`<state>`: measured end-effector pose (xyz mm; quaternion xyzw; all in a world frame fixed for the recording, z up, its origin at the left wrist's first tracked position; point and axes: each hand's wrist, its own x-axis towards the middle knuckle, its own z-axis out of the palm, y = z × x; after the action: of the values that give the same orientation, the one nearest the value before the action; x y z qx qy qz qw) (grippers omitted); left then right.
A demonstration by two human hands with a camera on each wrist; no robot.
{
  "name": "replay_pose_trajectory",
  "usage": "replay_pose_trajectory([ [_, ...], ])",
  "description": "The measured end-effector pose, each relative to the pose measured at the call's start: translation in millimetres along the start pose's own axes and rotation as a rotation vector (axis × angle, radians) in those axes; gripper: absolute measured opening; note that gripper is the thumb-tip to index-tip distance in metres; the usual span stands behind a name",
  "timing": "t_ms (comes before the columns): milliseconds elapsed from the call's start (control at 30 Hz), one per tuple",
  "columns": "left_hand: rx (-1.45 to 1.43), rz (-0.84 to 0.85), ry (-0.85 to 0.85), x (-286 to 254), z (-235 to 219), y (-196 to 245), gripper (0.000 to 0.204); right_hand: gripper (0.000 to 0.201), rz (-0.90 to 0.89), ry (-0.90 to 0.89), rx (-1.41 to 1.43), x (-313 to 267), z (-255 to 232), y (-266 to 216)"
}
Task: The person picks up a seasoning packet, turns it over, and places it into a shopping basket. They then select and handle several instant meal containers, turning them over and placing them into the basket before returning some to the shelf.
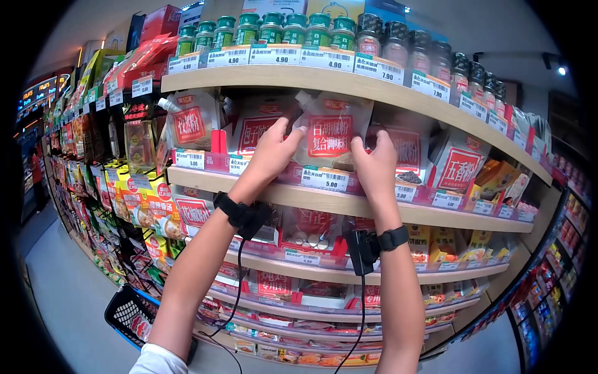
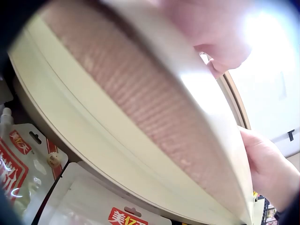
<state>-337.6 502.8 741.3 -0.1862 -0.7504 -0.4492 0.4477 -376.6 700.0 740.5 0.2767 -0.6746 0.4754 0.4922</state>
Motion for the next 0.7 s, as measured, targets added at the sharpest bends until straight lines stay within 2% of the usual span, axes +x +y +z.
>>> replay_pose_trajectory([
  [67,-0.032,-0.014,-0.042,1,-1,-2,0.041,0.026,-0.026,-0.041,0.056,-3,0,-3],
  [167,0.091,-0.026,-0.082,3,-1,-3,0.046,0.025,-0.134,-0.02,-0.337,-11,1,-7],
  [200,0.112,-0.003,-0.08,3,-2,-3,0.048,0.019,-0.235,0.034,-0.422,-15,5,-10],
  [300,0.166,0.057,-0.067,-1,-2,-2,0.051,0.014,-0.489,0.089,-0.416,-20,7,-17],
  [333,0.188,0.078,-0.058,-1,-2,0,0.052,0.013,-0.477,0.029,-0.428,-23,4,-22],
  [433,0.184,0.121,-0.088,-2,-6,0,0.054,0.013,-0.548,-0.003,-0.401,-32,1,-22],
  [500,0.172,0.164,-0.113,-3,-9,-5,0.058,0.015,-0.537,0.018,-0.346,-38,-3,-26],
  [533,0.071,0.248,-0.138,-1,-11,-8,0.077,0.015,-0.528,0.044,-0.324,-41,-4,-24],
  [567,0.019,0.2,-0.176,-2,-13,-11,0.083,0.016,-0.519,0.071,-0.301,-43,-4,-23],
  [600,-0.033,0.153,-0.212,-3,-14,-14,0.089,0.011,-0.467,0.134,-0.263,-45,-4,-23],
  [633,-0.084,0.108,-0.248,-4,-16,-11,0.096,0.009,-0.365,0.108,-0.096,-48,-5,-25],
  [700,-0.078,0.184,-0.188,2,-10,-25,0.106,0.006,-0.155,0.048,0.237,-49,-8,-25],
])
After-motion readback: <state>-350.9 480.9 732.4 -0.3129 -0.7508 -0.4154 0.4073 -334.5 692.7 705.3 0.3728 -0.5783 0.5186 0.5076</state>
